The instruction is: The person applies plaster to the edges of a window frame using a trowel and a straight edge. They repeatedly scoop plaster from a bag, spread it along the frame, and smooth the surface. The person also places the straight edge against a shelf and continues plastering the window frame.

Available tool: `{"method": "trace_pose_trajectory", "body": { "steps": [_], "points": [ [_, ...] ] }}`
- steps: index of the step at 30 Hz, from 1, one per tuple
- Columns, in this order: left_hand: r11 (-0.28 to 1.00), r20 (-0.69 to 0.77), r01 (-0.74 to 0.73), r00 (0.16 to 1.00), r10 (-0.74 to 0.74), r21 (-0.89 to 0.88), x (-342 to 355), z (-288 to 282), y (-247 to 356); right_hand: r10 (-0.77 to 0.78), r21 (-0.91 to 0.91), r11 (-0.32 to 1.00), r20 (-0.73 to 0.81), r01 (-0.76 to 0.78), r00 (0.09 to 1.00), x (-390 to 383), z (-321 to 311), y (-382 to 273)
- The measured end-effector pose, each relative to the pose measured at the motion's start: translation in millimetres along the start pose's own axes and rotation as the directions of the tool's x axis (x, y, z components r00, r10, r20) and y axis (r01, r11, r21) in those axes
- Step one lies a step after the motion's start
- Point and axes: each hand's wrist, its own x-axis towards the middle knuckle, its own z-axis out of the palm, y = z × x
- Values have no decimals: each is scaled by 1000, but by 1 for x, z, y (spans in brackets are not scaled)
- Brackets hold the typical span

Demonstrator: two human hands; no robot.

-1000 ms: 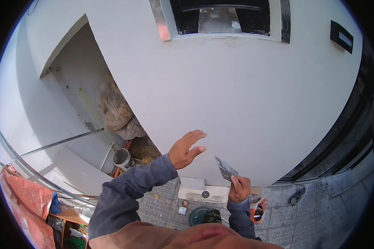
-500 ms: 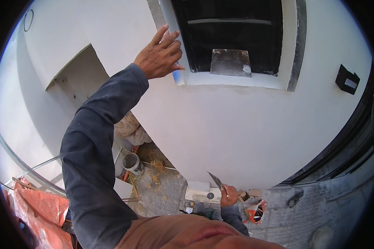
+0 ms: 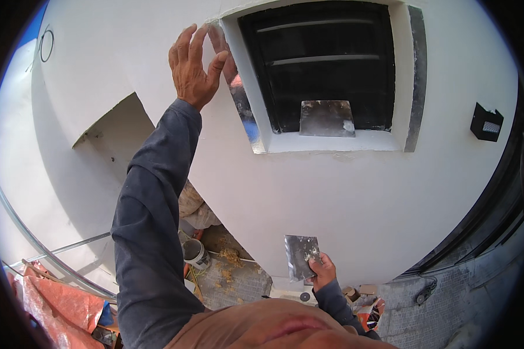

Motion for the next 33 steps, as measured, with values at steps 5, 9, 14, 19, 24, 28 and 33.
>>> {"method": "trace_pose_trajectory", "body": {
  "steps": [5,9,14,19,24,28,33],
  "points": [
    [988,51,156,987,-155,-16,10,31,-9,-29,-40,998,421,50,907,19,36,-65],
    [951,5,271,962,-274,-147,7,36,0,-280,-56,941,429,335,859,36,69,-135],
    [957,-14,281,959,-283,-77,6,43,6,-571,-90,757,392,648,721,63,120,-227],
    [960,-48,264,962,-269,-91,7,45,8,-854,-13,394,365,919,371,104,192,-295],
    [959,-34,281,959,-283,-40,8,44,13,-910,8,141,396,990,126,134,263,-347],
    [957,-62,290,955,-290,-11,8,46,15,-931,1,-71,360,997,-67,138,307,-366],
    [957,-85,286,954,-288,-36,7,48,13,-924,30,-132,357,991,-134,132,318,-379]
  ]
}}
